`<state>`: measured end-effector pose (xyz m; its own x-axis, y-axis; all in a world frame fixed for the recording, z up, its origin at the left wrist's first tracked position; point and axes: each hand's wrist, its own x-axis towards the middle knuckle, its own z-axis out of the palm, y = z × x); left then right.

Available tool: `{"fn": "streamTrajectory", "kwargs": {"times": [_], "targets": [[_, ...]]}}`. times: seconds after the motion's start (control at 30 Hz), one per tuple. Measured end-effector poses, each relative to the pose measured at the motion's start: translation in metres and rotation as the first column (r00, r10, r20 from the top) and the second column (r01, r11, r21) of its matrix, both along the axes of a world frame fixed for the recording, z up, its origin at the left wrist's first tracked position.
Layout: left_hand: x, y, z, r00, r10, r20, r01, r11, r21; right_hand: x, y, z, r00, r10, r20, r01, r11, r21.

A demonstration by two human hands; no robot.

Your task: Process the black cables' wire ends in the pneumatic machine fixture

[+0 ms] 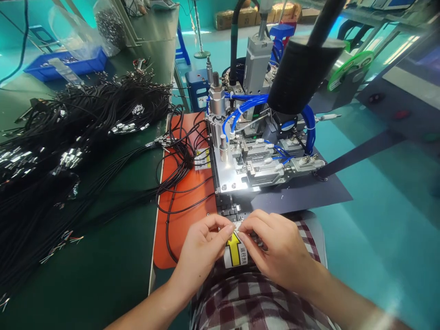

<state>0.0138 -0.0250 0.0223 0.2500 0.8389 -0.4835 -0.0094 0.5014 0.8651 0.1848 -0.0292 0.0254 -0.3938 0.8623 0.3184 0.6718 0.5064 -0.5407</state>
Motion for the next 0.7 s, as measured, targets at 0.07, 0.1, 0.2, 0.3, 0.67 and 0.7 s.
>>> {"fn": "streamTrajectory", "kwargs": {"times": [0.07, 0.1, 0.2, 0.3, 0.67, 0.7], "targets": [[-0.0003, -0.0007, -0.0002, 1.000, -0.003, -0.002, 0.003, 1.000, -0.004, -0.0008, 0.0005, 0.0003, 1.000, 0.003, -0.003, -0.003, 1.000, -0.005], [-0.0003, -0.0010, -0.0002, 1.000, -0.004, -0.002, 0.004, 1.000, -0.005, -0.0011, 0.0010, 0.0002, 1.000, 0.006, -0.002, -0.006, 1.000, -0.012], [0.0002, -0.0016, -0.0005, 1.000, 0.000, -0.003, 0.000, 1.000, -0.006, -0.0017, 0.0023, -0.0005, 1.000, 0.022, 0.019, -0.021, 0.998, -0.055], [0.0012, -0.0017, -0.0016, 1.000, 0.005, 0.000, -0.005, 1.000, 0.001, -0.0017, 0.0029, -0.0008, 0.999, 0.037, 0.030, -0.034, 0.995, -0.096], [0.0009, -0.0015, -0.0028, 0.998, -0.041, -0.037, 0.040, 0.999, -0.027, 0.0018, 0.0053, 0.0028, 0.998, 0.051, 0.042, -0.043, 0.985, -0.165], [0.0006, -0.0010, -0.0026, 0.998, -0.043, -0.040, 0.042, 0.998, -0.040, 0.0016, 0.0059, 0.0027, 0.998, 0.048, 0.035, -0.042, 0.984, -0.175]]}}
